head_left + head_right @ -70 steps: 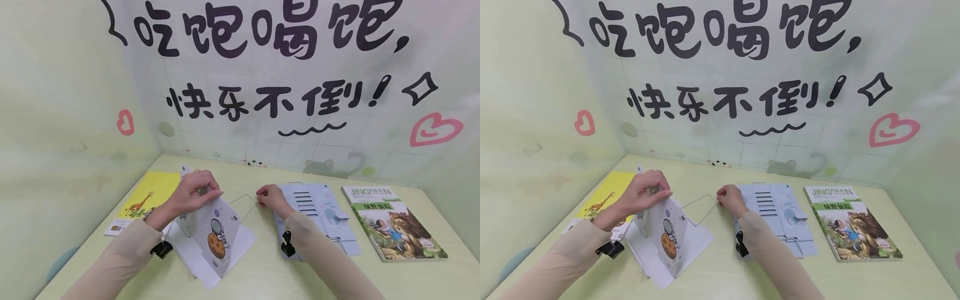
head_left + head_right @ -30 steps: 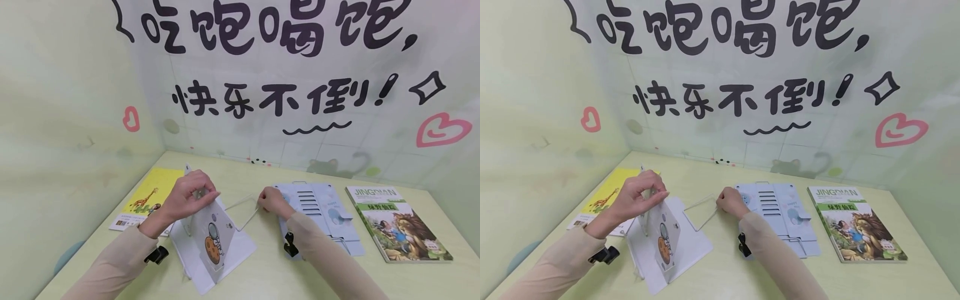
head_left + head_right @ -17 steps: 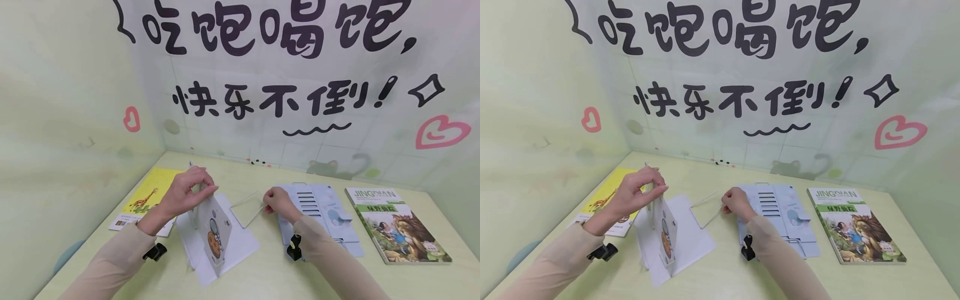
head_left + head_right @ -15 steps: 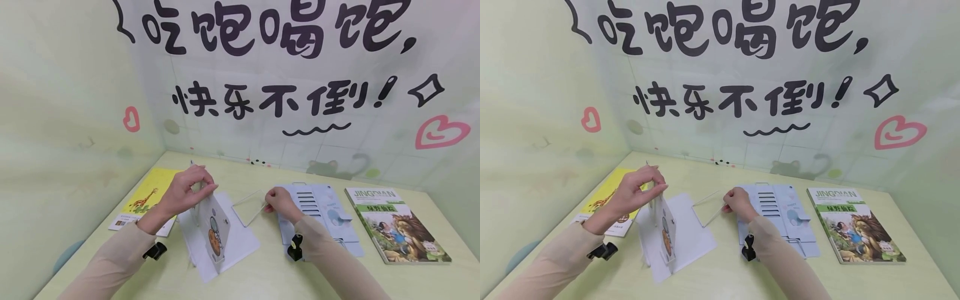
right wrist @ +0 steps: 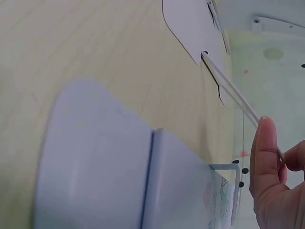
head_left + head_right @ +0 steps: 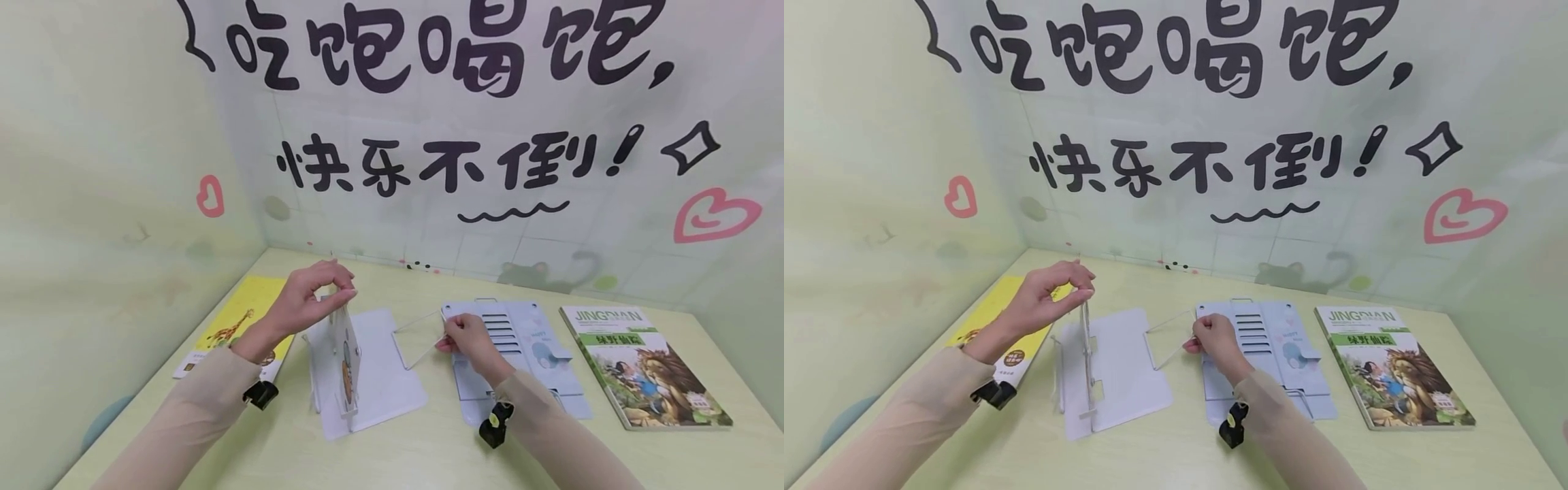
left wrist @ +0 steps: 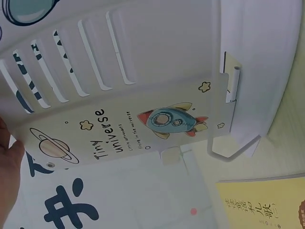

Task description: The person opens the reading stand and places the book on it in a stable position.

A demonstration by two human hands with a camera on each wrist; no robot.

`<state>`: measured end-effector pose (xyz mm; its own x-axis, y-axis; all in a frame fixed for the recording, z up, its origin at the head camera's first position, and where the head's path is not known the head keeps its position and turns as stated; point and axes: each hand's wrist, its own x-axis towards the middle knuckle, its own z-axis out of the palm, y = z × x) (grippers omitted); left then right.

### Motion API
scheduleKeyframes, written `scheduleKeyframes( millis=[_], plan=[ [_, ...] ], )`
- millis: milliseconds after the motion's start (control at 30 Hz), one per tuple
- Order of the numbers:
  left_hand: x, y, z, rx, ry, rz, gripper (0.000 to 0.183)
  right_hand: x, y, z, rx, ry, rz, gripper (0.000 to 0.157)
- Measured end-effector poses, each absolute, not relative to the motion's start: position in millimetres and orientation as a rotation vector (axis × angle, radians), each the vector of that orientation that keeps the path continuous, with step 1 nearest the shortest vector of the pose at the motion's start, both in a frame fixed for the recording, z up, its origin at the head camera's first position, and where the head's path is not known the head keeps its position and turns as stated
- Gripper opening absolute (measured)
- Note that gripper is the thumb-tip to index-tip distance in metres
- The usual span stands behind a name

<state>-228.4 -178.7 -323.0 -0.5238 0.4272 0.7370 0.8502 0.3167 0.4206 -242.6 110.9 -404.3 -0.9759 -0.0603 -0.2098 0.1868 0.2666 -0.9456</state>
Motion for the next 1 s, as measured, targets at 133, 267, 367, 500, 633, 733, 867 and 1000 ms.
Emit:
scheduleKeyframes(
  millis=[133, 267, 367, 500, 633, 733, 867, 1000],
  plan=[
    [-230.6, -179.8, -323.4, -1.171, -2.084, -1.184, 0.022, -232.2, 109.3, -405.3, 0.102, 2.255, -1.896, 0.019],
    [-230.0, -182.0, -323.1, -1.207, -2.084, -1.260, 0.021, -225.3, 105.5, -405.7, 0.062, 2.181, -1.992, 0.021],
    [-229.9, -183.0, -322.8, -1.218, -2.077, -1.291, 0.021, -222.2, 104.3, -405.7, -0.011, 2.169, -2.018, 0.021],
    [-230.7, -182.1, -322.4, -1.235, -2.061, -1.318, 0.023, -216.0, 105.6, -409.1, -0.166, 2.151, -1.977, 0.016],
    [-231.9, -180.4, -323.0, -1.267, -2.049, -1.346, 0.025, -210.9, 106.9, -414.8, -0.371, 2.155, -1.824, 0.013],
    [-231.7, -179.0, -323.3, -1.290, -2.050, -1.354, 0.025, -209.0, 104.9, -418.4, -0.530, 2.205, -1.678, 0.012],
    [-232.0, -177.3, -324.0, -1.307, -2.064, -1.365, 0.025, -207.8, 98.6, -421.7, -0.681, 2.292, -1.508, 0.008],
    [-233.5, -176.7, -325.6, -1.316, -2.070, -1.378, 0.024, -206.6, 92.5, -420.9, -0.748, 2.338, -1.412, 0.008]
  ],
)
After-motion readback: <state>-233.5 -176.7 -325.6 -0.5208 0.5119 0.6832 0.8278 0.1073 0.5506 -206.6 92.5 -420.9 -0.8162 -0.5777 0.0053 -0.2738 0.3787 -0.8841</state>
